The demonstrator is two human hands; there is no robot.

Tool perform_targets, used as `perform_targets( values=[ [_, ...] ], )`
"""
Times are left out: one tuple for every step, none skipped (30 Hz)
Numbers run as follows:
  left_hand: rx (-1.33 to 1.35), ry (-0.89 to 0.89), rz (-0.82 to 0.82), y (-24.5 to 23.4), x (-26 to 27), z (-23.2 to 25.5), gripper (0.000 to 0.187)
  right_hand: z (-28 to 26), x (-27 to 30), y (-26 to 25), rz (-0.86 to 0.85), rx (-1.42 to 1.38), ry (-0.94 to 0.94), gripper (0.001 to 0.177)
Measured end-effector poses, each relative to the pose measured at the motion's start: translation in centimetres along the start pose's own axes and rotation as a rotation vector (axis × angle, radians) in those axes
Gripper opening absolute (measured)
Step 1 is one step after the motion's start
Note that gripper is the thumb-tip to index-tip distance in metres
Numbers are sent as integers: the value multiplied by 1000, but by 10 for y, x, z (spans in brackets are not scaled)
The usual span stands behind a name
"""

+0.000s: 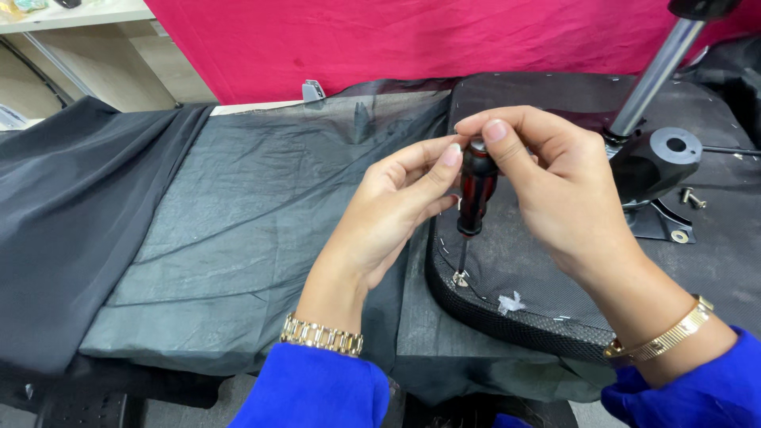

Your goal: The person uses a screwdriver to tighten screws into a black fabric-covered furniture base, securing a metal bracket. They repeatedly insert and tighten screws while adjusting the fabric and components.

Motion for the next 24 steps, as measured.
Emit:
perform_targets(
  values=[
    [-11,-9,4,-2,-3,2,49,0,-1,2,-8,-31,7,28],
    [-56,2,-16,-3,-6,6,50,1,-1,3,-15,-63,14,28],
    [-100,9,-33,-5,-9,8,51,3,-1,5,-24,-96,26,29],
    [-144,15,-51,-6,-11,10,52,7,0,5,5,-82,38,30],
    [-170,32,-68,-6,-13,13,52,11,1,6,37,-69,48,31],
    [-196,48,-84,-6,-15,16,53,15,3,5,69,-57,57,32],
    [-221,65,-100,-5,-16,18,53,12,4,6,76,-79,-4,33],
    [-222,61,-104,-5,-17,18,53,9,6,6,83,-102,-66,34],
    [-223,58,-107,-5,-17,18,52,6,8,6,88,-126,-127,36],
    [-224,55,-109,-6,-16,18,52,8,10,7,94,-137,-126,34],
    [-228,53,-117,-6,-15,19,55,9,13,8,100,-145,-127,33],
    [-232,50,-124,-5,-13,19,57,9,15,9,106,-154,-127,32],
    [-238,47,-135,-4,-11,20,60,5,18,14,62,-150,-172,26],
    [-209,53,-123,-4,-9,22,62,1,21,20,18,-146,-217,22],
    [-179,62,-111,-5,-6,24,64,-1,20,22,-9,-135,-231,21],
    [-149,71,-99,-5,-4,26,66,-3,20,25,-37,-123,-246,23],
    [-177,52,-93,-6,-3,26,67,-3,20,25,-49,-105,-229,28],
    [-205,33,-87,-6,-2,26,67,-3,19,26,-62,-88,-212,35],
    [-232,14,-82,-7,-2,26,67,-6,18,28,-96,-48,-231,33],
    [-267,12,-89,-8,-2,28,65,-10,18,28,-130,-8,-250,32],
    [-305,11,-99,-8,-2,31,63,-12,17,29,-162,32,-272,31],
    [-342,9,-108,-8,-3,33,62,-12,16,29,-185,75,-256,34],
    [-346,37,-110,-8,-5,37,60,-12,16,27,-208,118,-240,37],
    [-351,64,-111,-8,-6,41,58,-12,15,27,-232,161,-224,40]
  ],
)
Point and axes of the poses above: each hand's wrist, its own x-axis away from the middle knuckle, its own y-axis out of the palm, z = x × y, the point moved 9 cm from there along -x, towards the middle knuckle, and after that the axes turned 13 degrees about -x, right-handed, at the moved point
